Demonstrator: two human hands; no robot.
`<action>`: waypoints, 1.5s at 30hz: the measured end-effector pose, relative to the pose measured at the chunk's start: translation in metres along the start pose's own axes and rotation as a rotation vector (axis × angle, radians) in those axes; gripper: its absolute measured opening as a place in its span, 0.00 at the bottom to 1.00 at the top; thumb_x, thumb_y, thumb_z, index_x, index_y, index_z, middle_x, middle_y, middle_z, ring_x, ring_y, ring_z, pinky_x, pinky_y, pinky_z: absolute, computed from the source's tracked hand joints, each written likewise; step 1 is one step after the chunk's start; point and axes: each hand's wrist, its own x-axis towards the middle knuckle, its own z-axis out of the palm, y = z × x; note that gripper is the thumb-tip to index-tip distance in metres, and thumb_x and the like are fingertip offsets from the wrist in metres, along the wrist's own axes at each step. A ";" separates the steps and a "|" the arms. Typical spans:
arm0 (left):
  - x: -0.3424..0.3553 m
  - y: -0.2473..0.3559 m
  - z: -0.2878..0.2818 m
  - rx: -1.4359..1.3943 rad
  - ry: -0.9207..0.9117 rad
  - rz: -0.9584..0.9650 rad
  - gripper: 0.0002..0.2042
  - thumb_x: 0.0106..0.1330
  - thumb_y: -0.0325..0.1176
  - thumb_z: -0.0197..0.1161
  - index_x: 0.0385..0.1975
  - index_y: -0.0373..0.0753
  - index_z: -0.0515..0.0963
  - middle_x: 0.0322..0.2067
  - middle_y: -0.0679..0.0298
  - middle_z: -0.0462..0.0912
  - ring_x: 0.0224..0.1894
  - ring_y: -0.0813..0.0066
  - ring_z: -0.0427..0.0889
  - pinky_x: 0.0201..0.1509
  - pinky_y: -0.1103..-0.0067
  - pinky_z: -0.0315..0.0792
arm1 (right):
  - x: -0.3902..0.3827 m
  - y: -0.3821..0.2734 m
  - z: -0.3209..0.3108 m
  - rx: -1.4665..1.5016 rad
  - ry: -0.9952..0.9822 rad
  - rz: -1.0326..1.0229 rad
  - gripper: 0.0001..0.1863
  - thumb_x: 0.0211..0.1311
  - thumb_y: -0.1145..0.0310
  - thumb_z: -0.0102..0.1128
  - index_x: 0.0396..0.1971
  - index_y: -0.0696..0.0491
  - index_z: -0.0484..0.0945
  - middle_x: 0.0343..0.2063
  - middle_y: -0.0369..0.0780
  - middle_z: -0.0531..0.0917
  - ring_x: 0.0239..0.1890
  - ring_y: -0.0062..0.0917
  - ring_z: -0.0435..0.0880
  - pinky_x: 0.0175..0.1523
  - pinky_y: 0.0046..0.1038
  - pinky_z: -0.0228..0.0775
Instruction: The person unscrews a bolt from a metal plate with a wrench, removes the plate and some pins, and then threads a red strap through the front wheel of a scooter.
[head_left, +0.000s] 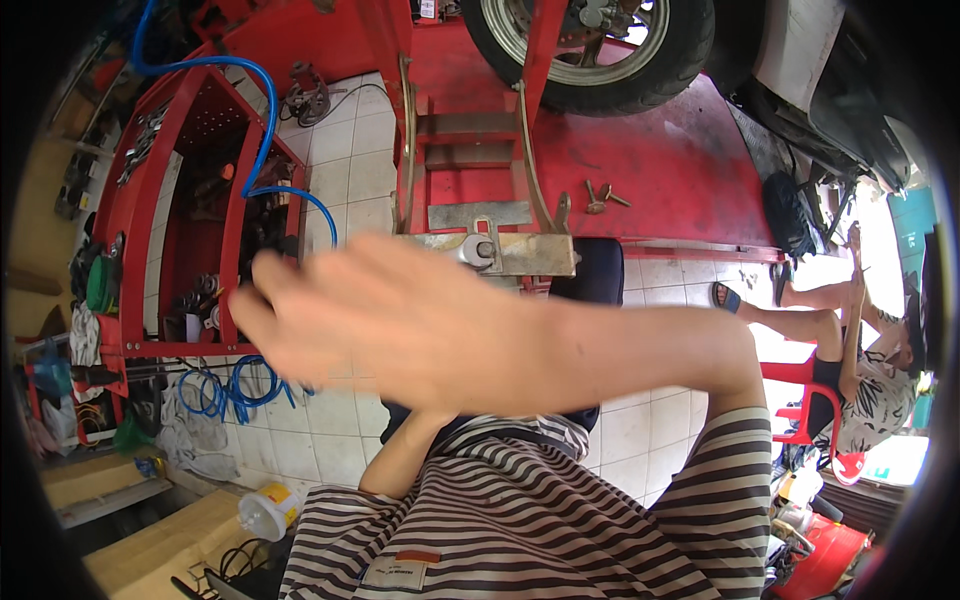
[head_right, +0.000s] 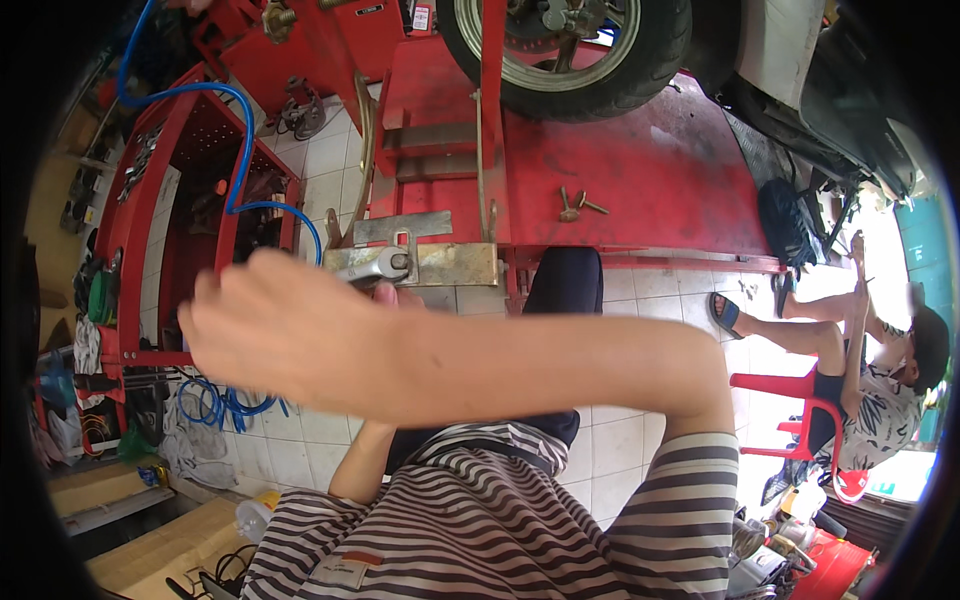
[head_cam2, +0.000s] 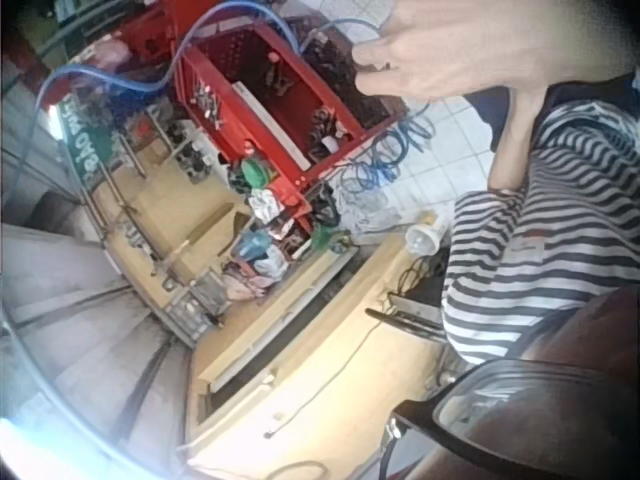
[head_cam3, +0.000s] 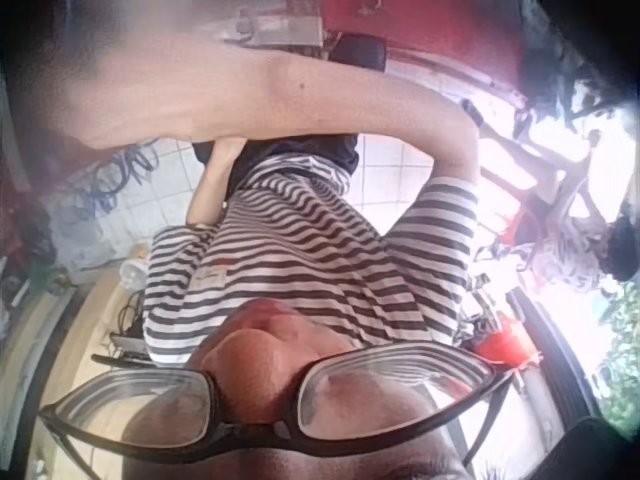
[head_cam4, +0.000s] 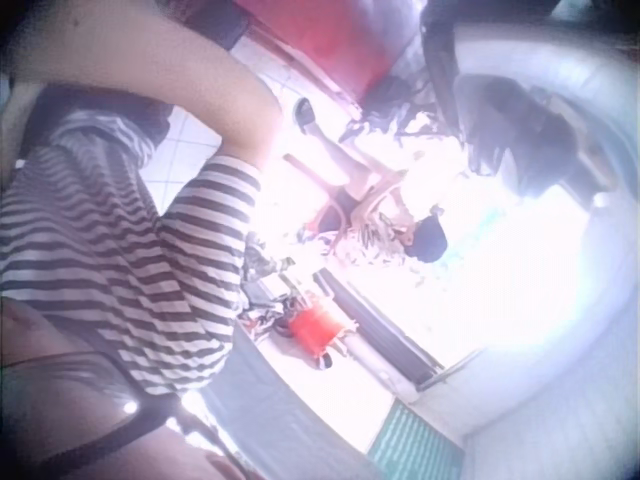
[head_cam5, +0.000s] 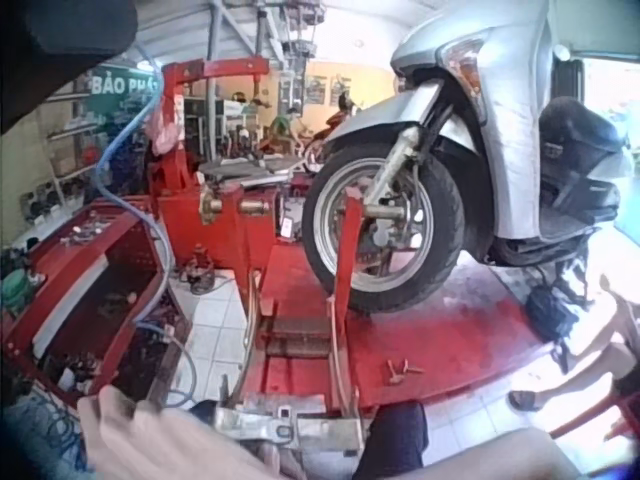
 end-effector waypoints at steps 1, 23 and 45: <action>0.001 0.009 0.000 0.027 0.031 -0.086 0.12 0.76 0.36 0.54 0.43 0.32 0.74 0.24 0.62 0.79 0.27 0.78 0.79 0.33 0.79 0.72 | -0.006 -0.008 -0.015 -0.009 -0.050 -0.049 0.12 0.42 0.69 0.67 0.27 0.58 0.78 0.22 0.35 0.77 0.25 0.21 0.80 0.25 0.23 0.67; 0.005 0.011 0.010 -0.279 -0.136 0.124 0.11 0.77 0.31 0.54 0.36 0.29 0.74 0.16 0.65 0.76 0.15 0.80 0.76 0.21 0.83 0.66 | -0.175 -0.002 0.006 0.770 1.164 0.790 0.14 0.72 0.81 0.50 0.54 0.61 0.66 0.41 0.47 0.78 0.28 0.22 0.78 0.35 0.20 0.71; 0.007 0.013 0.007 -0.237 -0.142 0.091 0.11 0.75 0.31 0.57 0.35 0.29 0.76 0.15 0.66 0.78 0.16 0.81 0.76 0.22 0.84 0.67 | -0.142 0.072 -0.034 0.982 0.720 0.961 0.15 0.74 0.71 0.55 0.54 0.61 0.67 0.38 0.49 0.84 0.29 0.20 0.80 0.35 0.21 0.71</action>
